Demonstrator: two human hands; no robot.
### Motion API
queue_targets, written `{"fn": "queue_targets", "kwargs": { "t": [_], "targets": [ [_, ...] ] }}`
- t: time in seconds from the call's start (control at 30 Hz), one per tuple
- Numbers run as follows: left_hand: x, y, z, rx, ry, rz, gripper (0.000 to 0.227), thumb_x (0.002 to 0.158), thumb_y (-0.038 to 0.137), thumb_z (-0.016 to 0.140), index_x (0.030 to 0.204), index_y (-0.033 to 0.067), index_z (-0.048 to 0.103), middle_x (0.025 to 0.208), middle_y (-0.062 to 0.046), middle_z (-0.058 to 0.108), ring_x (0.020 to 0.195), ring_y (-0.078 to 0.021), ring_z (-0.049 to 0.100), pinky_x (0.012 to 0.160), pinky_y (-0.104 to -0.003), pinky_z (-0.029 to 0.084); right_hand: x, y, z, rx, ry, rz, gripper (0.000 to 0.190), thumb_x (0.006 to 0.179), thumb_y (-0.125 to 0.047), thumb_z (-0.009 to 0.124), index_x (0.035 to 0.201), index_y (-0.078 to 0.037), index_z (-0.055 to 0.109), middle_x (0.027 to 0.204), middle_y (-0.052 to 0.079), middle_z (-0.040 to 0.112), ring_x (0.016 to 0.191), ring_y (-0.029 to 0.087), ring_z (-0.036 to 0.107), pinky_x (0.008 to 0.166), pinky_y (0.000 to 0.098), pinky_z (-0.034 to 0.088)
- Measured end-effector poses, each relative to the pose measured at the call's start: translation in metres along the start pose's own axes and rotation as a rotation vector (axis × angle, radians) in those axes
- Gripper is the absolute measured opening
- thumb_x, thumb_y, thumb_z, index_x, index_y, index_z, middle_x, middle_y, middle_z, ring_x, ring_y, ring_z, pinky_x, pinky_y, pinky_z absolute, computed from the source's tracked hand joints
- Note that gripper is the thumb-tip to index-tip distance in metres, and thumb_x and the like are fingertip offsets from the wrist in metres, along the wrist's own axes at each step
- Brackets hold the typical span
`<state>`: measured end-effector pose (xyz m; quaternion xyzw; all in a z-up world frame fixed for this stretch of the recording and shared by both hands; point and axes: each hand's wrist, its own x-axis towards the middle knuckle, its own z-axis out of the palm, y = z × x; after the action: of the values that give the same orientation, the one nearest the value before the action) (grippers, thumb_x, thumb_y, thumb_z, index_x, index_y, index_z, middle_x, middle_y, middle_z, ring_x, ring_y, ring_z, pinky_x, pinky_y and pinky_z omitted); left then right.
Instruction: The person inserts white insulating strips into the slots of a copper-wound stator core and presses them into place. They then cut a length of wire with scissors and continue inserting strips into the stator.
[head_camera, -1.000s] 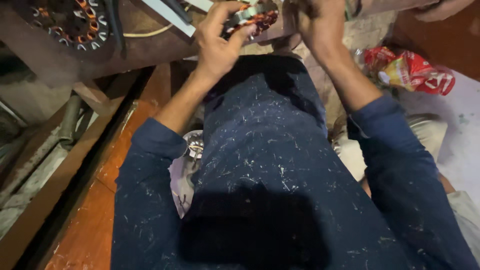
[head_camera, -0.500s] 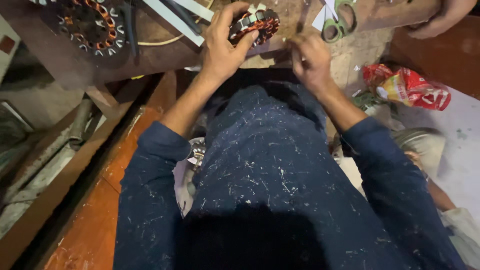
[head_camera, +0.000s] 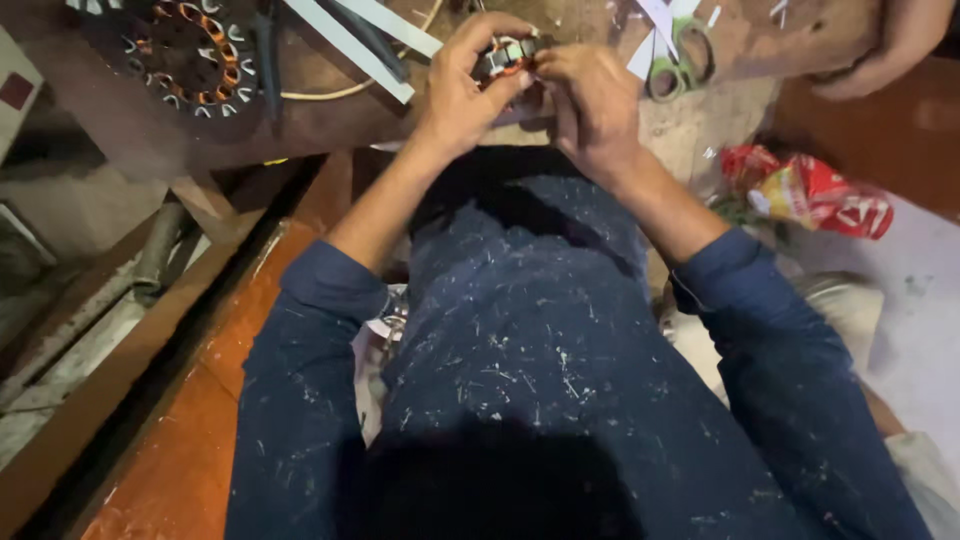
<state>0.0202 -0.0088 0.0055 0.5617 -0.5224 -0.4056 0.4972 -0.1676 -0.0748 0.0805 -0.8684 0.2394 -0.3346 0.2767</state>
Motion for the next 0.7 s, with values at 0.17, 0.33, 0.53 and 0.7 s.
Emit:
{"fn": "queue_targets", "kwargs": {
  "t": [0.17, 0.33, 0.53, 0.7],
  "targets": [
    [-0.015, -0.008, 0.018, -0.151, 0.091, -0.113, 0.036, 0.083, 0.003, 0.084, 0.117, 0.0060, 0.071, 0.103, -0.005, 0.071, 0.092, -0.0152, 0.071, 0.083, -0.030, 0.058, -0.019, 0.000, 0.007, 0.219, -0.071, 0.373, 0.015, 0.108, 0.014, 0.062, 0.117, 0.002, 0.056, 0.108, 0.016, 0.064, 0.094, 0.030, 0.074, 0.083, 0.0371, 0.059],
    [-0.010, -0.005, 0.023, -0.222, 0.090, -0.335, 0.035, 0.080, 0.004, 0.083, 0.113, 0.0081, 0.074, 0.094, -0.004, 0.075, 0.085, -0.0162, 0.072, 0.077, -0.030, 0.060, -0.024, 0.006, 0.009, 0.085, -0.060, 0.171, 0.021, 0.103, 0.014, 0.066, 0.115, 0.001, 0.056, 0.107, 0.018, 0.066, 0.094, 0.036, 0.066, 0.082, 0.0415, 0.055],
    [-0.007, 0.010, 0.004, 0.029, -0.016, -0.001, 0.045, 0.083, 0.009, 0.085, 0.120, 0.0011, 0.061, 0.112, -0.013, 0.067, 0.109, -0.0314, 0.064, 0.095, -0.038, 0.051, -0.011, 0.013, -0.006, -0.022, -0.148, -0.126, 0.027, 0.098, 0.006, 0.078, 0.114, 0.001, 0.058, 0.120, 0.017, 0.068, 0.100, 0.037, 0.064, 0.085, 0.0479, 0.051],
    [-0.011, 0.009, 0.009, -0.107, 0.081, -0.064, 0.033, 0.086, -0.002, 0.072, 0.118, 0.0038, 0.065, 0.113, -0.008, 0.070, 0.107, -0.0232, 0.069, 0.095, -0.035, 0.056, -0.011, 0.014, -0.004, -0.214, -0.230, -0.305, 0.027, 0.088, -0.005, 0.076, 0.112, 0.001, 0.064, 0.138, 0.017, 0.066, 0.111, 0.033, 0.066, 0.090, 0.0475, 0.053]
  ]
}}
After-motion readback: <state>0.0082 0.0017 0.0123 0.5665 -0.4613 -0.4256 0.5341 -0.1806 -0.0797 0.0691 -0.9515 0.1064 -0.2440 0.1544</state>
